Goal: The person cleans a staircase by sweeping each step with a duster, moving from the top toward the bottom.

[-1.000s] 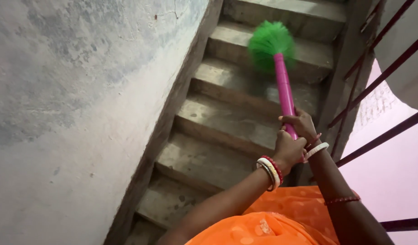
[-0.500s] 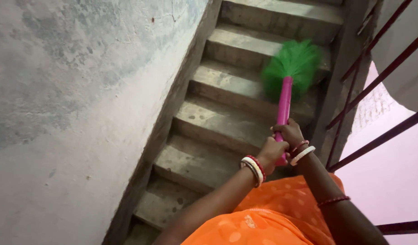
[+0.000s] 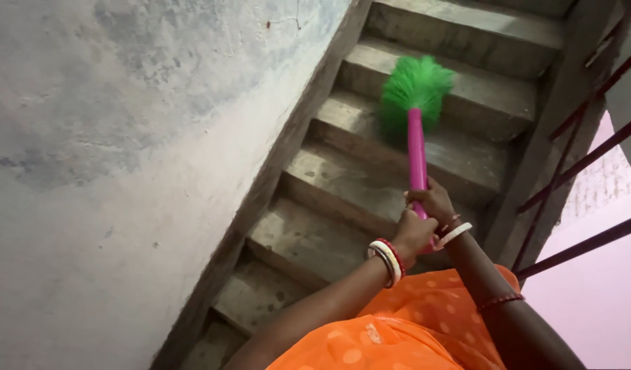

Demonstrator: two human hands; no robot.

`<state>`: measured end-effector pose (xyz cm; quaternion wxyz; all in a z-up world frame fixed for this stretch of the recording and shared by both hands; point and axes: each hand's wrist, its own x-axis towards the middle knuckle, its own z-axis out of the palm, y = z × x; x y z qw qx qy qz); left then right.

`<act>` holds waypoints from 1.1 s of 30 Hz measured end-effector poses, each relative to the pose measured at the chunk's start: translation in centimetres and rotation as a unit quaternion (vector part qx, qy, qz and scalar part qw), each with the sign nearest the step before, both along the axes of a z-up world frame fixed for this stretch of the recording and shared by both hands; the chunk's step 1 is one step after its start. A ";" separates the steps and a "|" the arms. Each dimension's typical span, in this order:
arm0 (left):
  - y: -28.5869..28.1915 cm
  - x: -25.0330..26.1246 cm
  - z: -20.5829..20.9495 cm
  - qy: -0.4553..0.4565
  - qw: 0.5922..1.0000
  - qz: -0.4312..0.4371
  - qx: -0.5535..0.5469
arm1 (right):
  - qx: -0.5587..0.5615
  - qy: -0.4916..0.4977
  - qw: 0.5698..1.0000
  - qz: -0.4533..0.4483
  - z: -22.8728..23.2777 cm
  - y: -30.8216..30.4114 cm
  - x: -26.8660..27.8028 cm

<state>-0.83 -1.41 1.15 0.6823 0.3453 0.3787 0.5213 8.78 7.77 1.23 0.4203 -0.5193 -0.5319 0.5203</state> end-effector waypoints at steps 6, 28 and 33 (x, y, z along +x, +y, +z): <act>-2.1 -0.4 3.9 0.036 0.997 0.020 0.061 | 0.036 -0.013 0.999 -0.029 3.4 -2.0 -0.2; 0.9 1.7 0.2 -0.029 0.986 -0.156 -0.047 | 0.024 -0.082 0.982 -0.168 -1.2 -0.3 5.2; 1.8 0.5 0.7 -0.079 0.994 -0.074 -0.033 | -0.004 0.037 0.994 -0.106 0.0 1.0 2.4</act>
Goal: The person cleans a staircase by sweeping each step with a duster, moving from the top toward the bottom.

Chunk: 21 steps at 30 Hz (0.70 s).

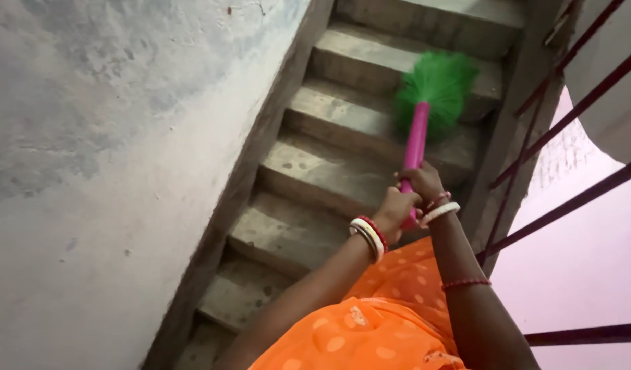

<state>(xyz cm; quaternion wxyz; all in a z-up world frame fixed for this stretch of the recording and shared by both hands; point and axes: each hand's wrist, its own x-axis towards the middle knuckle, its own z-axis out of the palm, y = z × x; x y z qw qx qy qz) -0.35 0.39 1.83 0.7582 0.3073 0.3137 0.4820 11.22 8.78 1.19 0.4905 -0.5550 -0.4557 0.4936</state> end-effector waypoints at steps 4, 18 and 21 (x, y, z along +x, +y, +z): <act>1.5 0.1 -1.8 -0.002 1.000 0.015 0.017 | -0.025 -0.011 1.000 -0.014 0.8 0.5 -1.7; -4.2 -2.0 5.1 0.179 0.975 0.097 0.090 | 0.047 0.042 0.996 0.056 3.3 -3.6 -3.0; -4.1 -2.4 5.0 0.207 0.966 0.073 0.136 | 0.064 0.081 0.994 0.024 3.3 -3.8 -2.7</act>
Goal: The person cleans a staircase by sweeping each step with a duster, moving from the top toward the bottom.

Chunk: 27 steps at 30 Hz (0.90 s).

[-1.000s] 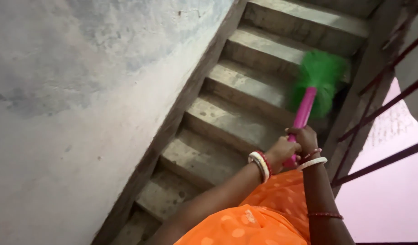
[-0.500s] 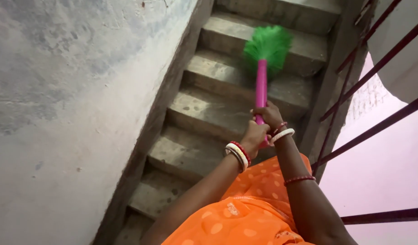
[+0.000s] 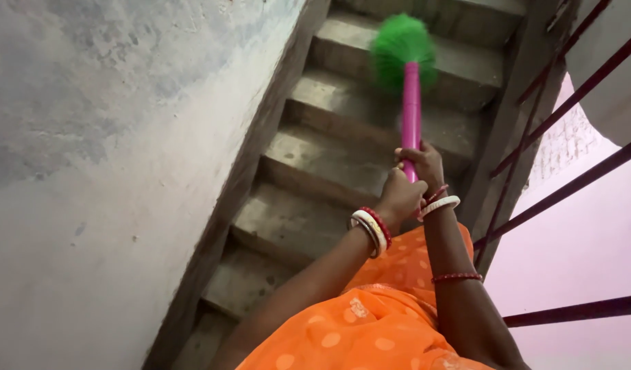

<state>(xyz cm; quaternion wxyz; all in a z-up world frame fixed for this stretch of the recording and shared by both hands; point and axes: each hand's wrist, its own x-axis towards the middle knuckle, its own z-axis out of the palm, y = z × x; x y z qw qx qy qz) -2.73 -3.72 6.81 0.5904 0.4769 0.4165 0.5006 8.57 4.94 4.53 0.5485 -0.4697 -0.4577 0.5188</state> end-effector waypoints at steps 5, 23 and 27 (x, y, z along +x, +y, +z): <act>1.1 0.0 -0.9 -0.082 0.995 -0.049 -0.031 | 0.030 -0.014 0.997 -0.067 1.7 -1.5 -0.4; 3.4 -0.2 -6.3 -0.207 0.969 -0.065 -0.117 | -0.064 -0.078 0.994 -0.034 -1.9 1.0 -1.0; 5.1 -0.5 -7.8 -0.202 0.973 -0.018 -0.112 | -0.085 -0.106 0.991 -0.006 -2.7 3.4 -2.6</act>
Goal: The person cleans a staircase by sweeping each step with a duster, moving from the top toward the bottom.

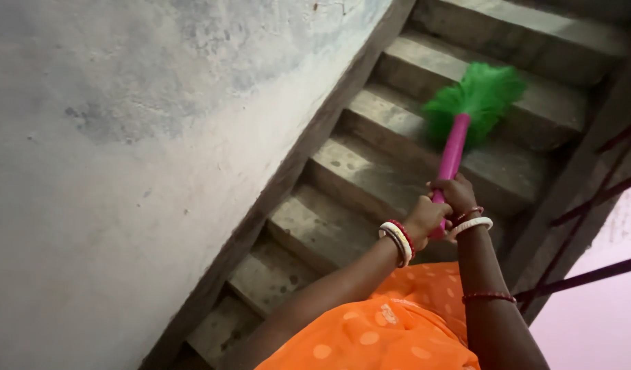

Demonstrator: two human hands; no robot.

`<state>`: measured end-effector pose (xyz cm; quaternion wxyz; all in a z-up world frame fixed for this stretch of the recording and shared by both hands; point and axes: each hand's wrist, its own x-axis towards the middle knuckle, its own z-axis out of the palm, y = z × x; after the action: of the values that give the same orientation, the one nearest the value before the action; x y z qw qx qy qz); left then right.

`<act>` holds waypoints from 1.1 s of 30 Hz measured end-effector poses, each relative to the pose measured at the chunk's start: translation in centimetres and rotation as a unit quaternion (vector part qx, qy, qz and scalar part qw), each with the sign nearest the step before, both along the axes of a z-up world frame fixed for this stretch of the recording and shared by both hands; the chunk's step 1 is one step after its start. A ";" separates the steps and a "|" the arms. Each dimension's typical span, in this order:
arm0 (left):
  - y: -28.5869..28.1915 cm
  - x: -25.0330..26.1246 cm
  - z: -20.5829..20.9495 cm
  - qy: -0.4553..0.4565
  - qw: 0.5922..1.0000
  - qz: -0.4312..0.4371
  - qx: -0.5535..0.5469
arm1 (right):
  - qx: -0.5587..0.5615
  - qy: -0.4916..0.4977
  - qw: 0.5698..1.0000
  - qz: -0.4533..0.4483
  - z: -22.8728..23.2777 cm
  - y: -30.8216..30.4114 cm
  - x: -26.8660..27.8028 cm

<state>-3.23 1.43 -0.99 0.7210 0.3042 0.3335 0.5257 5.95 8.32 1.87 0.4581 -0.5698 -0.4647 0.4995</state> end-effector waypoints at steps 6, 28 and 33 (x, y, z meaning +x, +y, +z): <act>0.1 -1.2 2.7 0.066 0.996 0.040 0.045 | 0.051 -0.066 0.993 0.080 -0.4 3.0 -0.3; 2.5 1.0 3.9 0.131 0.974 -0.145 0.115 | 0.221 -0.210 0.949 -0.082 0.5 -0.4 5.8; 1.0 0.8 -2.1 -0.031 0.984 -0.172 0.007 | -0.043 -0.028 0.984 -0.169 -0.5 -3.1 2.6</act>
<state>-2.42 2.45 -3.09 0.8087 0.3457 0.2495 0.4052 8.59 5.20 1.37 0.4976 -0.6730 -0.3526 0.4184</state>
